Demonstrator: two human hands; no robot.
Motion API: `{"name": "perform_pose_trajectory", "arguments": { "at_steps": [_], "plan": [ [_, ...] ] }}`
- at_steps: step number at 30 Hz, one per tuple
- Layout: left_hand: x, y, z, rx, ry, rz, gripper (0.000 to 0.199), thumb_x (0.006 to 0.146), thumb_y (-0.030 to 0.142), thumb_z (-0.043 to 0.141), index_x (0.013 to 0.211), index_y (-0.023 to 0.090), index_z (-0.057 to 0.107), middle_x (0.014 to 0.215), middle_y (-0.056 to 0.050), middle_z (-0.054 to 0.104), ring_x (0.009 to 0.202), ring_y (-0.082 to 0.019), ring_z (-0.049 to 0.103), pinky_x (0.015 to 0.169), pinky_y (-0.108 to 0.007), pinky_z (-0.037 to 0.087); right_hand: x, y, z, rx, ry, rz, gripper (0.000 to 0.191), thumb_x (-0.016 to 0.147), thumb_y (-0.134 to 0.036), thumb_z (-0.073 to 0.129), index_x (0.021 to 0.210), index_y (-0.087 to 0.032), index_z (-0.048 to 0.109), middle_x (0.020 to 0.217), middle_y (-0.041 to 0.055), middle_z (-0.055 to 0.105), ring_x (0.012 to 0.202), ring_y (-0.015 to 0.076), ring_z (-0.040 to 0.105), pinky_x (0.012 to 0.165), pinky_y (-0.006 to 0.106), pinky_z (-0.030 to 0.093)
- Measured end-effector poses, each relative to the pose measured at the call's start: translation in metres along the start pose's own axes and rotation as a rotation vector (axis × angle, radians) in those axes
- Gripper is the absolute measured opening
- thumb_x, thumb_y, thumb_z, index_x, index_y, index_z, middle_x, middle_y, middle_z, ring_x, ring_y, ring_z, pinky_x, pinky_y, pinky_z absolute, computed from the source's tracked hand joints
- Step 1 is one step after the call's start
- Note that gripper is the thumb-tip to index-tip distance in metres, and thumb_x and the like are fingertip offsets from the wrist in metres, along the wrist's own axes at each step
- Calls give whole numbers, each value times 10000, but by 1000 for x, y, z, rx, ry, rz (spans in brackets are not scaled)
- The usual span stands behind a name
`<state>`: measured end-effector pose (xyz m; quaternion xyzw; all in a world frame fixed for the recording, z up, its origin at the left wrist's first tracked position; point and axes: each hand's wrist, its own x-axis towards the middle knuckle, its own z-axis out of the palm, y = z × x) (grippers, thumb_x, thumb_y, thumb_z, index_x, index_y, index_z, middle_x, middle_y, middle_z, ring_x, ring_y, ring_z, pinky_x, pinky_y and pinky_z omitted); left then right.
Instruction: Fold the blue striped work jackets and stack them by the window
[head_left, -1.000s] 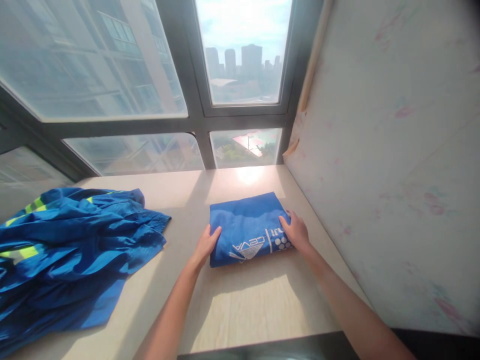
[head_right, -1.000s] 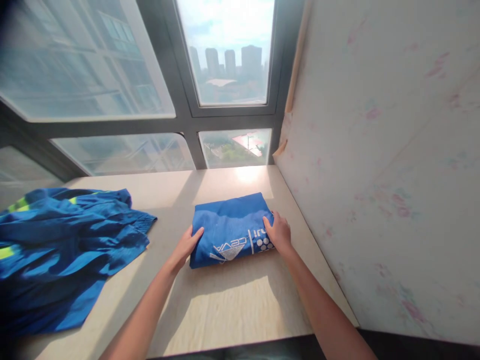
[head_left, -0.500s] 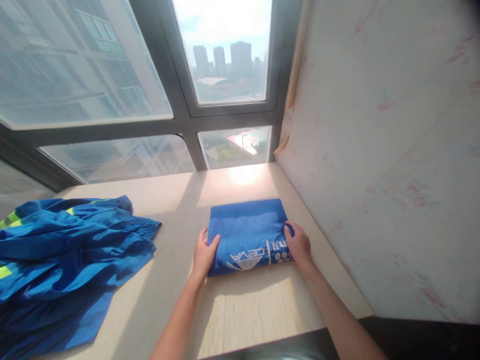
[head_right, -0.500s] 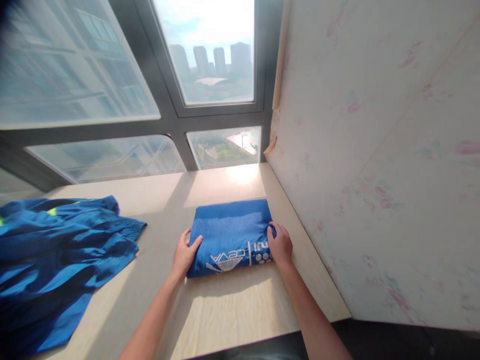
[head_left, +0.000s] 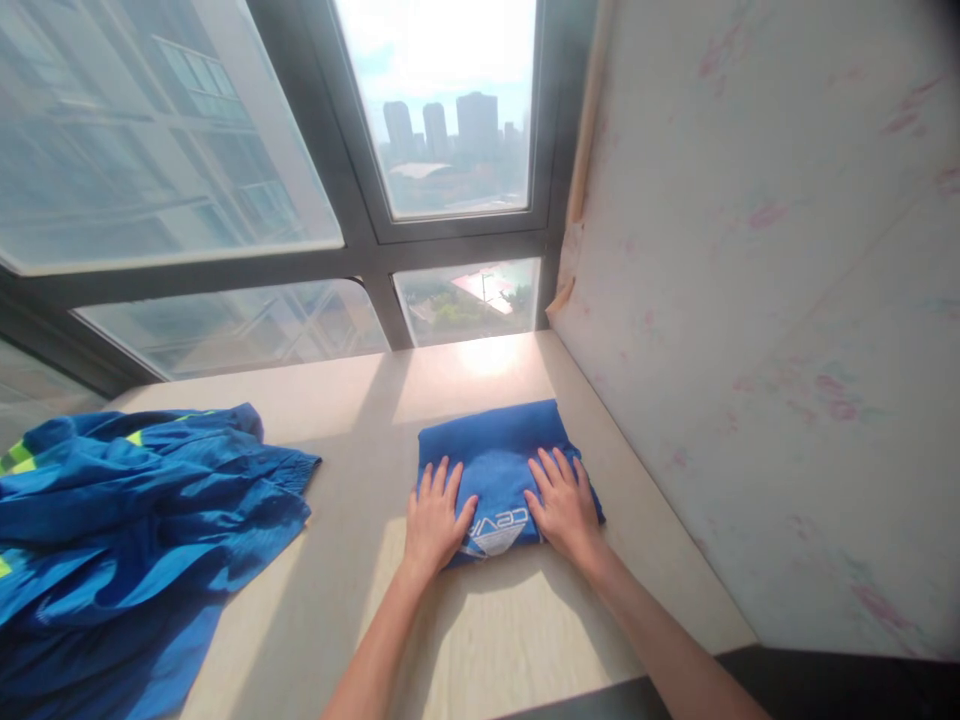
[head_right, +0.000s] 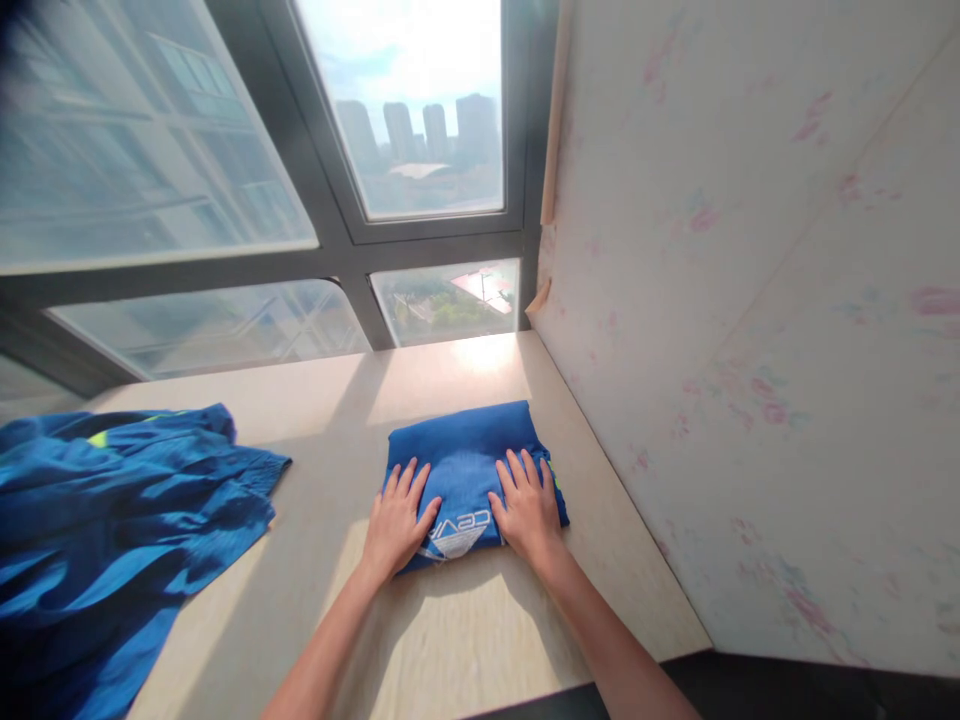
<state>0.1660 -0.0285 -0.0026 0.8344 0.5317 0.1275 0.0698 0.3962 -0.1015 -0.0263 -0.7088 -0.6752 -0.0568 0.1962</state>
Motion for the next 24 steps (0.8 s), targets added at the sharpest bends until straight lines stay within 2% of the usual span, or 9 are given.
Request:
{"name": "perform_pose_trajectory", "arguments": {
  "at_steps": [5,10,14,18,21,24],
  "plan": [
    [-6,-17,10,-255,89,-31,524,935,459,542,1403,230,591,1546,-132,480,1476,-353,356,1163,-567,340,3,6,4,36,17,-32,478,989,-399,484,1427,-231,572,1528,84,507,1437,336,384,1183,555,249],
    [-45,-44,17,-489,193,-77,425,944,367,492,1313,233,655,1504,-106,534,1409,-294,471,1179,-527,364,-9,10,0,84,87,-51,449,980,-365,508,1408,-254,589,1503,72,536,1419,325,418,1175,553,284],
    [-69,-58,21,-607,324,-210,389,944,392,479,1222,206,677,1393,-128,616,1287,-282,579,1088,-472,474,-31,8,-9,111,150,-44,437,973,-299,509,1401,-254,586,1499,81,536,1420,333,428,1167,576,302],
    [-65,-62,22,-650,403,-407,353,925,409,473,1083,178,688,1138,-135,718,1066,-278,674,971,-435,536,-55,-23,-21,156,179,-88,572,939,-216,522,1504,-269,457,1550,78,474,1455,330,389,1180,589,294],
    [-60,-61,23,-630,389,-403,319,908,411,491,1017,192,697,1080,-119,728,1030,-280,675,962,-430,530,-67,-54,-16,153,106,-198,638,889,-198,553,1514,-263,441,1597,83,401,1477,341,348,1193,602,259],
    [-62,-60,22,-625,393,-380,302,908,407,493,995,206,699,1083,-108,726,1036,-274,670,973,-419,522,-70,-68,2,144,108,-270,609,837,-158,543,1435,-269,544,1561,70,462,1441,329,405,1212,587,215]
  ]
}}
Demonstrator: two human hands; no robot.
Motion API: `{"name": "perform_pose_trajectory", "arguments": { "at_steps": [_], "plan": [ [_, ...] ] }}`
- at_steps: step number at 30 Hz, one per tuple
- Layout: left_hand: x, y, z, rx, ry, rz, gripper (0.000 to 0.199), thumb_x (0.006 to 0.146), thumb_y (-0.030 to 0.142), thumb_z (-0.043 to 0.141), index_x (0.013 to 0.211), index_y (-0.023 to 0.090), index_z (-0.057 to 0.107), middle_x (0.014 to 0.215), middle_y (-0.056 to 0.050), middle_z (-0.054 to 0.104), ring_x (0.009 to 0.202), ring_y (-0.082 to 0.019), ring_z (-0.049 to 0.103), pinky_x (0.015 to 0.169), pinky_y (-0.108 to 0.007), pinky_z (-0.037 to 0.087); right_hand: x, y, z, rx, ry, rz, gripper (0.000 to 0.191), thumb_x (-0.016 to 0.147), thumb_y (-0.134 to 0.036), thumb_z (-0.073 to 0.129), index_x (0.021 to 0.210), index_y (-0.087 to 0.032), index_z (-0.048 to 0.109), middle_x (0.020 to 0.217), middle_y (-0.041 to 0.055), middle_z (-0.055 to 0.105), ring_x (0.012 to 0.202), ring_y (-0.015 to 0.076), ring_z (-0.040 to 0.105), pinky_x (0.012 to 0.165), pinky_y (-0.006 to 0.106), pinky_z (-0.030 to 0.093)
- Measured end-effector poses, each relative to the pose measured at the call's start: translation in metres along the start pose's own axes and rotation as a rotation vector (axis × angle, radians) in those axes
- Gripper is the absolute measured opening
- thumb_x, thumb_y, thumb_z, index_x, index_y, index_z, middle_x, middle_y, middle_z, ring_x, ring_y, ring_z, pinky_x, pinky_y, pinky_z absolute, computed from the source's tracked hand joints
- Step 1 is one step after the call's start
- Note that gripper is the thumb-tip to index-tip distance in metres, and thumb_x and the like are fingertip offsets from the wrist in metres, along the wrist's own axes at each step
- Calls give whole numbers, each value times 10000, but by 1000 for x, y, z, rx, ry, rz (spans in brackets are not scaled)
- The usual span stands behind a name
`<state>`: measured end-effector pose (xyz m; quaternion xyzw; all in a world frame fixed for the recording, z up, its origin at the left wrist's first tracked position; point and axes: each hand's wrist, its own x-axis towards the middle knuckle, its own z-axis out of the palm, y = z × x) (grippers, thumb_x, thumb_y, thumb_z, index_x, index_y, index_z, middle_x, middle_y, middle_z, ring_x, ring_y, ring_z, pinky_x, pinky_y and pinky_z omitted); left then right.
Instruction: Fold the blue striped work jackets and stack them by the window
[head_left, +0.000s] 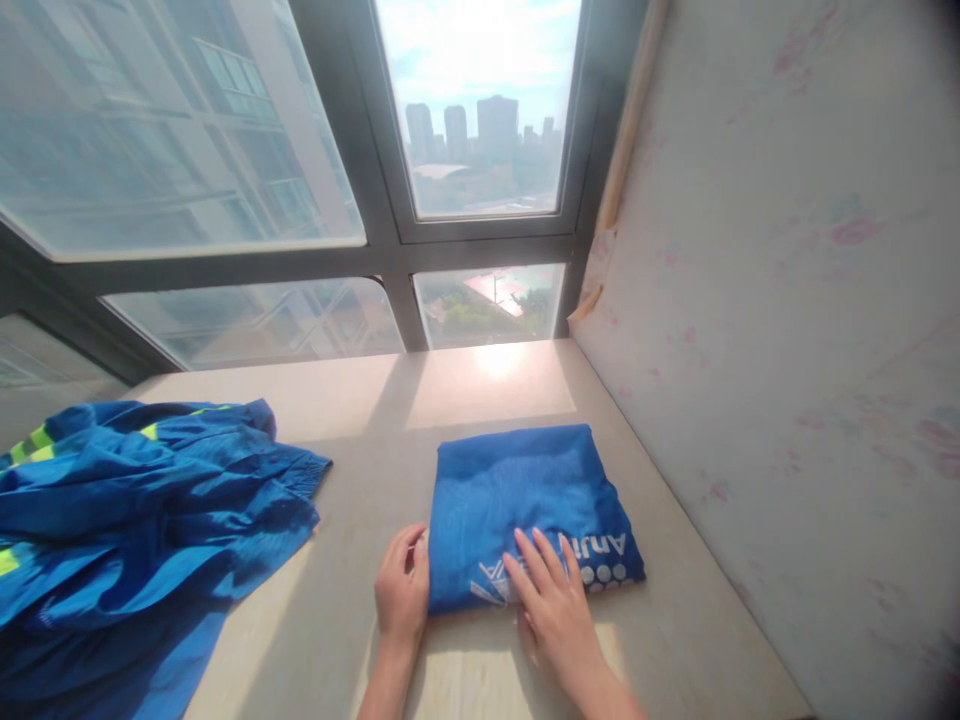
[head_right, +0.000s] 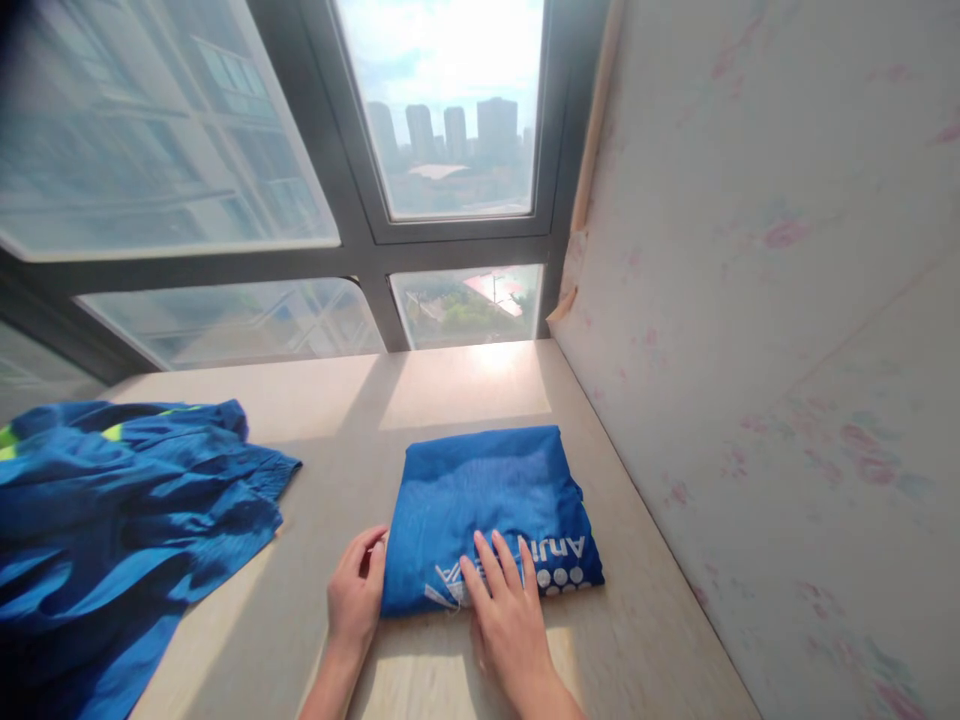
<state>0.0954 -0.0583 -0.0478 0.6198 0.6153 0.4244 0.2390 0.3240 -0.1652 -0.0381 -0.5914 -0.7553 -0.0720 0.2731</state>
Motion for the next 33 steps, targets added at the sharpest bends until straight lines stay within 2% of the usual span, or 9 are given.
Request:
{"name": "perform_pose_trajectory", "arguments": {
  "at_steps": [3,6,9,12,17,21,26,29,33],
  "plan": [
    [-2,1,-2,-7,18,-27,301,907,404,485,988,205,696,1061,-107,727,1005,-267,677,952,-406,531,3,15,14,-4,23,3,610,821,-103,504,1397,-287,581,1519,45,520,1406,297,452,1223,557,191],
    [-2,3,-3,1,13,-32,287,897,394,485,954,207,695,1017,-104,731,973,-264,682,926,-398,539,13,41,19,-2,2,32,643,824,-67,483,1413,-311,567,1511,23,531,1408,278,448,1225,545,178],
    [-1,7,-2,23,-9,-15,267,894,383,488,916,217,696,984,-93,734,953,-261,685,903,-385,542,34,72,22,-3,-41,63,649,819,-63,490,1414,-311,568,1524,20,516,1424,283,424,1227,549,164],
    [0,8,-1,47,-22,5,252,889,353,486,885,218,698,966,-87,733,936,-258,687,882,-375,540,67,108,30,-14,-84,108,624,818,-77,490,1399,-282,582,1545,22,491,1444,283,388,1232,544,147],
    [-1,5,1,80,-60,33,227,874,296,483,867,216,695,952,-84,718,923,-246,678,850,-356,537,138,173,54,-50,-127,152,592,831,-121,502,1407,-237,574,1569,44,457,1469,284,335,1237,543,114],
    [0,3,4,121,-65,60,227,868,274,471,840,220,690,926,-78,699,895,-242,669,823,-358,535,190,210,72,-68,-150,161,578,849,-140,485,1419,-208,556,1575,64,447,1474,284,317,1233,543,107],
    [0,8,7,195,-90,85,223,877,261,459,793,233,663,881,-68,664,866,-241,655,785,-355,519,220,225,85,-68,-120,163,582,833,-150,488,1413,-161,535,1574,104,438,1472,297,309,1226,546,107],
    [-1,12,7,227,-85,104,214,870,222,446,787,236,643,856,-57,648,857,-236,648,784,-348,509,220,225,87,-54,-46,199,569,814,-141,490,1380,-120,542,1582,133,410,1459,302,321,1229,521,118],
    [-1,11,7,246,-94,126,207,864,196,442,795,232,634,852,-53,640,859,-232,643,788,-342,503,211,223,87,-29,12,246,552,846,-163,484,1390,-76,513,1555,178,426,1416,311,371,1195,479,226]
  ]
}}
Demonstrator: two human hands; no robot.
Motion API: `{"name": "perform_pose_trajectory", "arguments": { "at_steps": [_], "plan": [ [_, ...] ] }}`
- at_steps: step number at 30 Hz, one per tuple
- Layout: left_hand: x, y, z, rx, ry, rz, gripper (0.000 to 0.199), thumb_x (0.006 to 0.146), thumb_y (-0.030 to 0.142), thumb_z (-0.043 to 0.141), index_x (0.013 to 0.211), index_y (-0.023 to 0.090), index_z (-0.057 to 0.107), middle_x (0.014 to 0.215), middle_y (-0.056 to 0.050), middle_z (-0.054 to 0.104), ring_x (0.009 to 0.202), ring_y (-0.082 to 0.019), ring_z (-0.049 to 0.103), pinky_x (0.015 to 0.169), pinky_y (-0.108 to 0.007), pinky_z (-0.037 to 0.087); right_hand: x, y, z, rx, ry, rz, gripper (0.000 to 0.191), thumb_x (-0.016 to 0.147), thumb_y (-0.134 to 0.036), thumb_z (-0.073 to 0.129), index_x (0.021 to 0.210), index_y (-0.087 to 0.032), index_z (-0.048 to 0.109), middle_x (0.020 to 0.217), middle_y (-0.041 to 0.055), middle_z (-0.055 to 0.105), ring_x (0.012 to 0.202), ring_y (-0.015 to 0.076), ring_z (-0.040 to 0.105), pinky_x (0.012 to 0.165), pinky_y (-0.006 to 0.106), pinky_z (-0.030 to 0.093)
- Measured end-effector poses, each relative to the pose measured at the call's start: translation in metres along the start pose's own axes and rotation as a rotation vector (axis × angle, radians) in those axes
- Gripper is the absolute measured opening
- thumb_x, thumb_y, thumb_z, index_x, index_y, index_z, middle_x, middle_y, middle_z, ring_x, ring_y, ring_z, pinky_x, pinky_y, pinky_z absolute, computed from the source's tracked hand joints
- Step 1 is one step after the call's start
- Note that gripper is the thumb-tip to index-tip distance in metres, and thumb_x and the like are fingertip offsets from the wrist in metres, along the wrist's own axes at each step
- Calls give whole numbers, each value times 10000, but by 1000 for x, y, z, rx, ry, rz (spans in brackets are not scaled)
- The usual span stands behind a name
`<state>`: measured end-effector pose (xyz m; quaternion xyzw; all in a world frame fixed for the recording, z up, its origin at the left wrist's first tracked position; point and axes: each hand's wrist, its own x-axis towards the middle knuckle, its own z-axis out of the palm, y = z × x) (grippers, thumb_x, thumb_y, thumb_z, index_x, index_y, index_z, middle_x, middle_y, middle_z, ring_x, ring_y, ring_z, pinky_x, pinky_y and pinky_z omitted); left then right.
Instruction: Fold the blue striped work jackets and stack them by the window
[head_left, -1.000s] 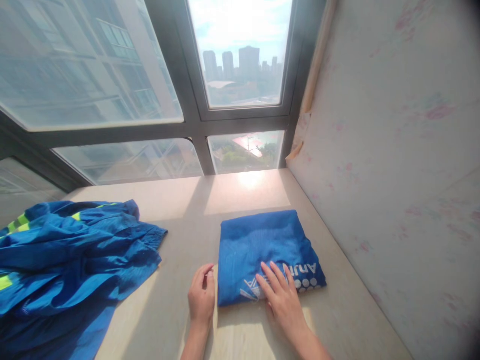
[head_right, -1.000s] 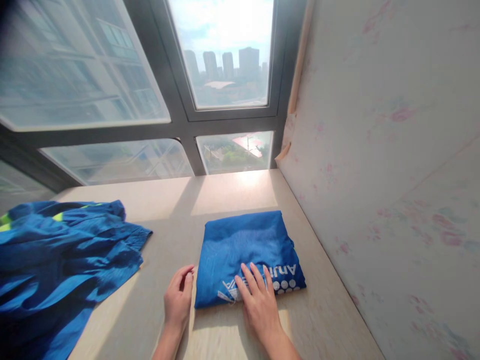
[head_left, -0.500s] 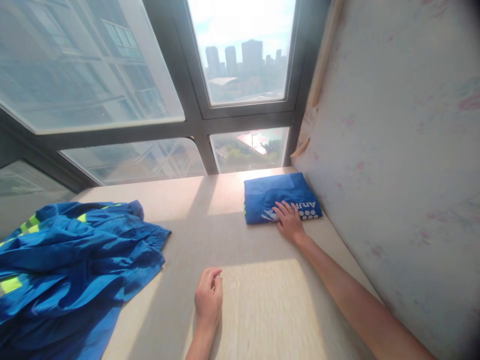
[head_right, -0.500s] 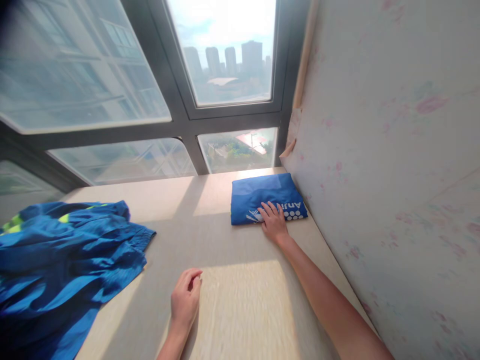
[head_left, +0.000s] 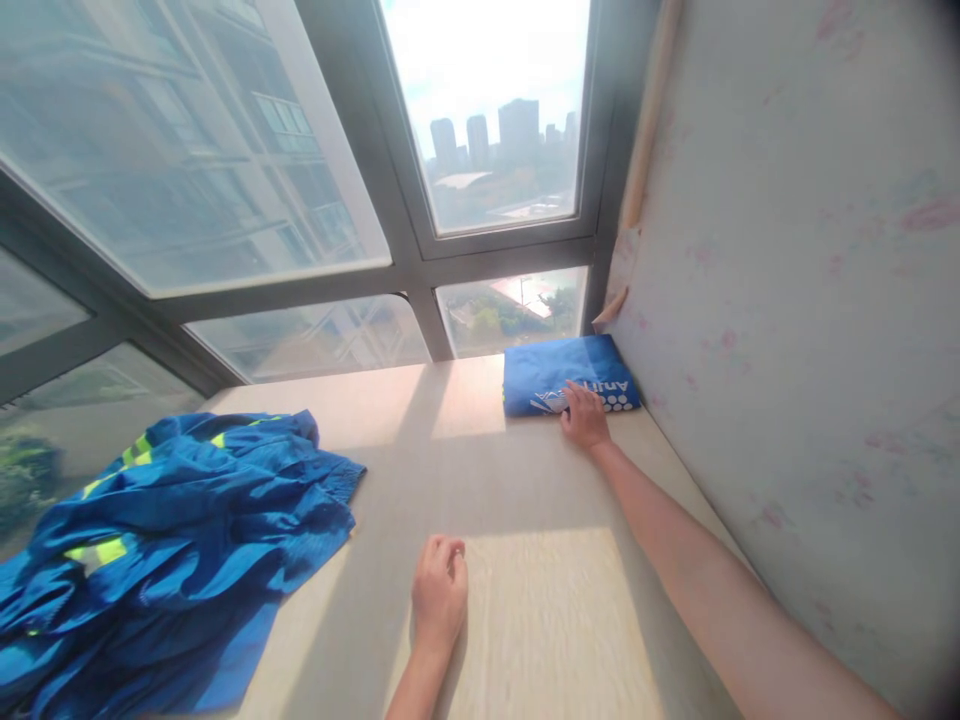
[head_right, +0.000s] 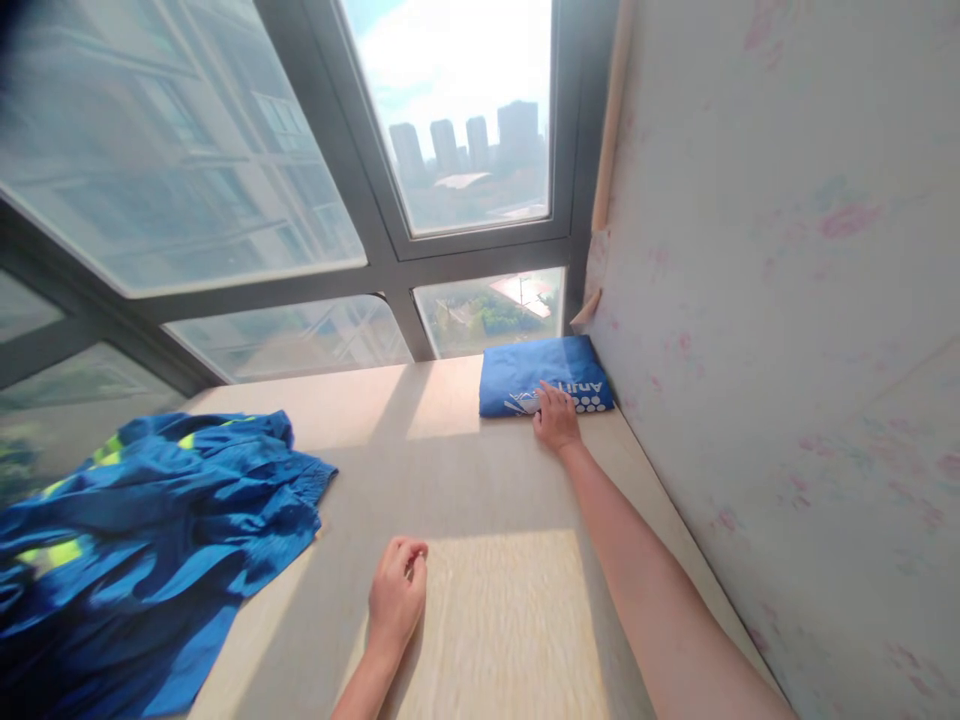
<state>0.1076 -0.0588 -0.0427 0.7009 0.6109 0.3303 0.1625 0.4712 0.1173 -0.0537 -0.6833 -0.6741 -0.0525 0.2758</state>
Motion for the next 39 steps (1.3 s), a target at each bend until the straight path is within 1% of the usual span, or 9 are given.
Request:
{"name": "perform_pose_trajectory", "arguments": {
  "at_steps": [5,9,12,14,18,20,24,28,39],
  "plan": [
    [1,-2,0,-1,-4,8,201,877,220,453,797,222,637,860,-59,645,862,-238,642,804,-359,500,-20,-5,-3,-41,32,23,540,918,-211,453,1432,-47,460,1539,210,437,1420,309,365,1163,463,274],
    [2,-1,1,-1,7,7,204,877,235,458,792,220,643,855,-60,647,863,-239,646,797,-356,501,-39,-10,-7,-54,-36,-11,497,942,-243,449,1406,-75,504,1537,197,446,1406,296,387,1141,440,300],
    [1,0,1,-5,13,15,206,878,234,459,806,215,651,862,-61,649,868,-236,648,792,-349,503,-50,-15,-12,-82,-121,18,476,959,-275,447,1394,-104,538,1548,183,437,1397,296,400,1129,438,307],
    [0,0,1,-5,5,22,204,875,221,458,809,210,651,871,-61,649,875,-232,648,803,-349,502,-57,-19,-16,-110,-215,54,491,974,-320,442,1419,-134,532,1582,166,397,1433,303,358,1152,461,270],
    [-4,1,1,13,-1,44,221,881,197,446,816,202,657,892,-63,648,893,-231,642,837,-359,492,-72,-29,-26,-164,-458,168,603,1007,-462,368,1557,-214,379,1670,101,245,1528,305,187,1203,516,139],
    [-6,0,2,22,2,57,233,885,189,442,825,200,667,911,-69,649,906,-233,638,845,-361,489,-83,-35,-31,-187,-512,190,635,1012,-491,333,1590,-227,311,1688,80,189,1543,297,142,1212,511,99],
    [-7,-2,4,20,11,76,232,872,165,451,842,196,679,924,-75,650,912,-238,633,858,-368,489,-111,-49,-44,-211,-502,191,633,1007,-483,336,1587,-227,324,1688,71,193,1541,301,148,1216,501,87],
    [-6,-3,4,5,14,82,226,855,145,462,829,198,680,921,-75,650,906,-236,630,861,-368,488,-141,-60,-58,-204,-467,175,624,994,-476,364,1563,-219,380,1671,87,247,1523,318,195,1208,511,117],
    [-14,-3,-1,-65,14,118,199,857,132,477,838,202,662,950,-72,649,955,-230,628,902,-371,486,-241,-75,-92,-225,-362,41,565,967,-393,435,1491,-193,501,1608,116,381,1468,327,317,1198,495,211]
  ]
}}
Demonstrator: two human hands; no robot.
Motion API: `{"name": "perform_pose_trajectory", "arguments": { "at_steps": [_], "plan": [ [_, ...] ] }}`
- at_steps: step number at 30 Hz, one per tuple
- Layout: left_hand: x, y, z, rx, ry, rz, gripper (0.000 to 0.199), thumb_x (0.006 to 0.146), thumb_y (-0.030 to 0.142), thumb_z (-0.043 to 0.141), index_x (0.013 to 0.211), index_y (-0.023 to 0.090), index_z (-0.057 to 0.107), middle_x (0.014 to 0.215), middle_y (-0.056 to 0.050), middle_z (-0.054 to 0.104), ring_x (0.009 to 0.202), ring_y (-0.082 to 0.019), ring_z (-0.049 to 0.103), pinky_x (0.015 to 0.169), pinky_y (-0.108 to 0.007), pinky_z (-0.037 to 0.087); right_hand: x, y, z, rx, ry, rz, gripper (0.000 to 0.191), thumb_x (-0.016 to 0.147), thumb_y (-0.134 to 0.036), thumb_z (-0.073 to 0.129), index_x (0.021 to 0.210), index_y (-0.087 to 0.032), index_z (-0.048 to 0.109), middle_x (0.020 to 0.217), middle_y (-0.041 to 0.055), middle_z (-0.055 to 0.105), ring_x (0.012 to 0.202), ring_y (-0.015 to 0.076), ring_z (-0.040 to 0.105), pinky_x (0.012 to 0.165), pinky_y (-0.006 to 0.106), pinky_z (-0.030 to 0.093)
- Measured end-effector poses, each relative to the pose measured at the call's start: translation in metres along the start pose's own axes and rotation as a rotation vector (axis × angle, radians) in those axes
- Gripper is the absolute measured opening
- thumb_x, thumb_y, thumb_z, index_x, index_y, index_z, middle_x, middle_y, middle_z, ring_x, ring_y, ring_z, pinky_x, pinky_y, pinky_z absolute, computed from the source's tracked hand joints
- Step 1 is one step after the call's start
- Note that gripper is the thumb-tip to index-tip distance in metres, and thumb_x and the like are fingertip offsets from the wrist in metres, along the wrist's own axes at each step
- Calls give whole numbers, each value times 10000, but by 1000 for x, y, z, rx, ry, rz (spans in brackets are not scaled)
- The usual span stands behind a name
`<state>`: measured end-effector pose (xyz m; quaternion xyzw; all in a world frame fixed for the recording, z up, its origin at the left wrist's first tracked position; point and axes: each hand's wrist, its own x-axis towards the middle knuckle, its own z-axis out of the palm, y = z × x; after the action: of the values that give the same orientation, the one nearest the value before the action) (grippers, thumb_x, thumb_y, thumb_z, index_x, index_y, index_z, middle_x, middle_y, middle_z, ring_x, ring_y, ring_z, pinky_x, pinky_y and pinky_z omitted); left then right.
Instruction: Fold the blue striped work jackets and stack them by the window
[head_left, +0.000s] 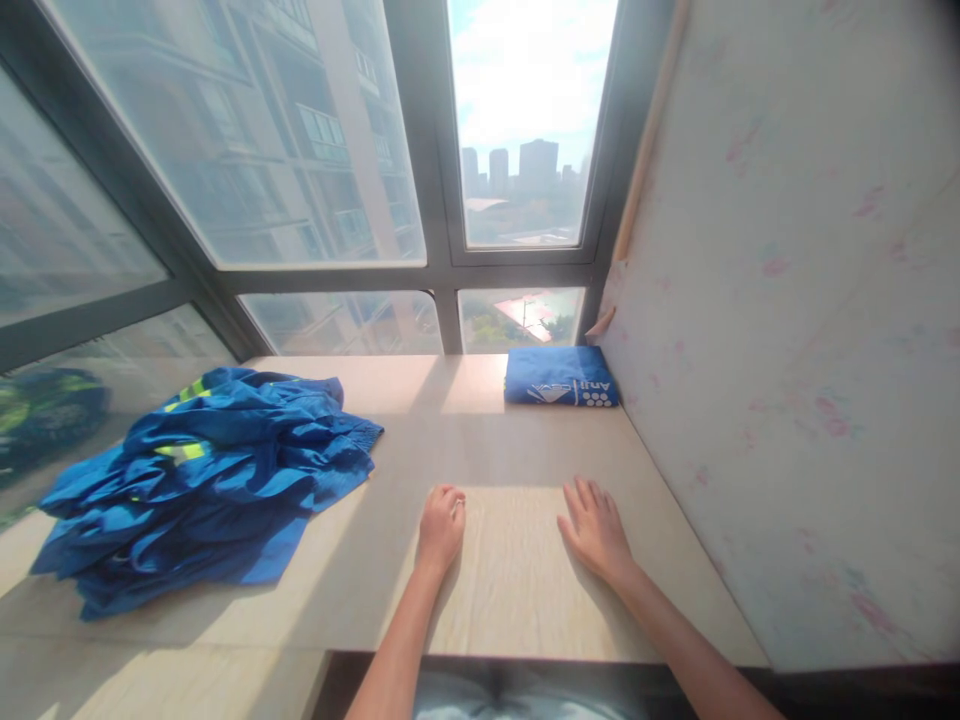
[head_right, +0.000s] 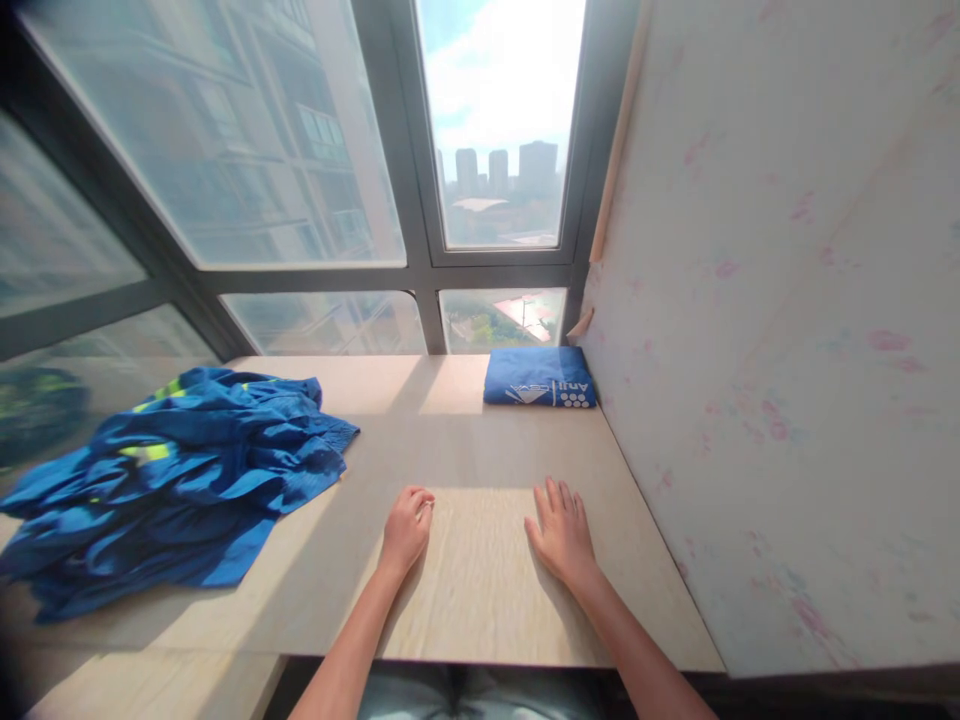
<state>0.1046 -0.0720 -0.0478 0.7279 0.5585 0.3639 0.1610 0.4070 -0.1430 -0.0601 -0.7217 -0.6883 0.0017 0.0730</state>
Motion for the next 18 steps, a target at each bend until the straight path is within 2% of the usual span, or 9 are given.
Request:
{"name": "perform_pose_trajectory", "arguments": {
  "at_steps": [10,15,18],
  "plan": [
    [-3,0,2,-30,-3,-32,205,855,86,488,853,193,662,961,-72,640,968,-221,615,921,-372,469,-105,6,17,-5,162,-136,524,976,-419,438,1446,-219,558,1583,77,433,1437,339,388,1153,531,304],
    [-8,2,3,-42,1,-64,225,834,48,497,864,185,673,962,-65,633,964,-206,609,920,-359,469,-153,23,38,-26,323,-253,467,962,-422,471,1379,-267,617,1492,71,549,1343,347,509,1065,500,394],
    [-9,3,5,-60,10,-89,231,814,39,519,860,187,690,968,-59,639,980,-201,613,936,-360,471,-169,37,50,2,365,-304,480,952,-414,474,1412,-334,581,1411,46,625,1265,345,578,1000,465,439]
  ]
}}
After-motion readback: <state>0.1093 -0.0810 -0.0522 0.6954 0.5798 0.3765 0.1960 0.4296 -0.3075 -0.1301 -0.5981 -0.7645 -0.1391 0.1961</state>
